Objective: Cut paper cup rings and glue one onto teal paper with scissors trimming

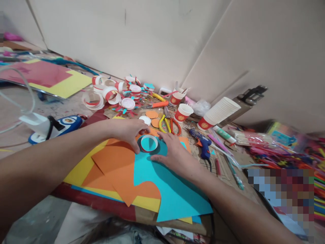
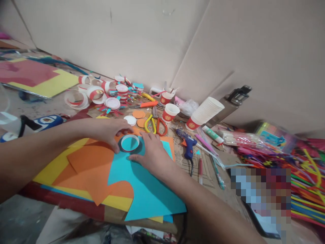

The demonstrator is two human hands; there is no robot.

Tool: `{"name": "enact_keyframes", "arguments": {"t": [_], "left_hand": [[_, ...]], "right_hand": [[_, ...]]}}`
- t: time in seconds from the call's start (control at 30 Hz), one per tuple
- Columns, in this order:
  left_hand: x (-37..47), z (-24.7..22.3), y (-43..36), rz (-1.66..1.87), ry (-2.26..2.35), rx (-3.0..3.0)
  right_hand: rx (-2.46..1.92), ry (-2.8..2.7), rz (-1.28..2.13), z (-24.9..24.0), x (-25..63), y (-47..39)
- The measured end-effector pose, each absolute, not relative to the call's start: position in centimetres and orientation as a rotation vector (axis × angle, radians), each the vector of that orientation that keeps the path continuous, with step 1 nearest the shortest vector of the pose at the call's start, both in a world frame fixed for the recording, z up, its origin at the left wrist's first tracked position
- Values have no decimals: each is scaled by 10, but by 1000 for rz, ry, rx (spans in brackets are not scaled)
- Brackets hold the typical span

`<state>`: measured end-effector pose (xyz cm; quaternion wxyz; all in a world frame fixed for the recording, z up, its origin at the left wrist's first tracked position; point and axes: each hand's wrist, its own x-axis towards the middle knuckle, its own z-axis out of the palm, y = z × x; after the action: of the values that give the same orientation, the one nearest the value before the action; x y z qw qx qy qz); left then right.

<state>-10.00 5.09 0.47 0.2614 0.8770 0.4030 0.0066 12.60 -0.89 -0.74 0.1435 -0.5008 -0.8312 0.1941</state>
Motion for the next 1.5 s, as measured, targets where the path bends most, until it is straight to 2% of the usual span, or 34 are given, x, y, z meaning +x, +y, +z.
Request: {"name": "enact_keyframes", "arguments": {"t": [0.2, 0.9, 1.13, 1.33, 1.5], "left_hand": [[-102, 8, 51, -12, 1103, 2388], [-107, 22, 57, -56, 1082, 2222], [-108, 17, 57, 92, 985, 2392], [-105, 5, 58, 252, 853, 2554], [-101, 2, 56, 254, 854, 2552]], "right_hand": [[-1323, -2295, 601, -18, 111, -8], [-1295, -2107, 733, -31, 107, -6], [-1207, -1777, 1012, -31, 113, -1], [-1172, -1712, 1040, -35, 114, 1], [-1181, -1716, 1056, -34, 114, 1]]}}
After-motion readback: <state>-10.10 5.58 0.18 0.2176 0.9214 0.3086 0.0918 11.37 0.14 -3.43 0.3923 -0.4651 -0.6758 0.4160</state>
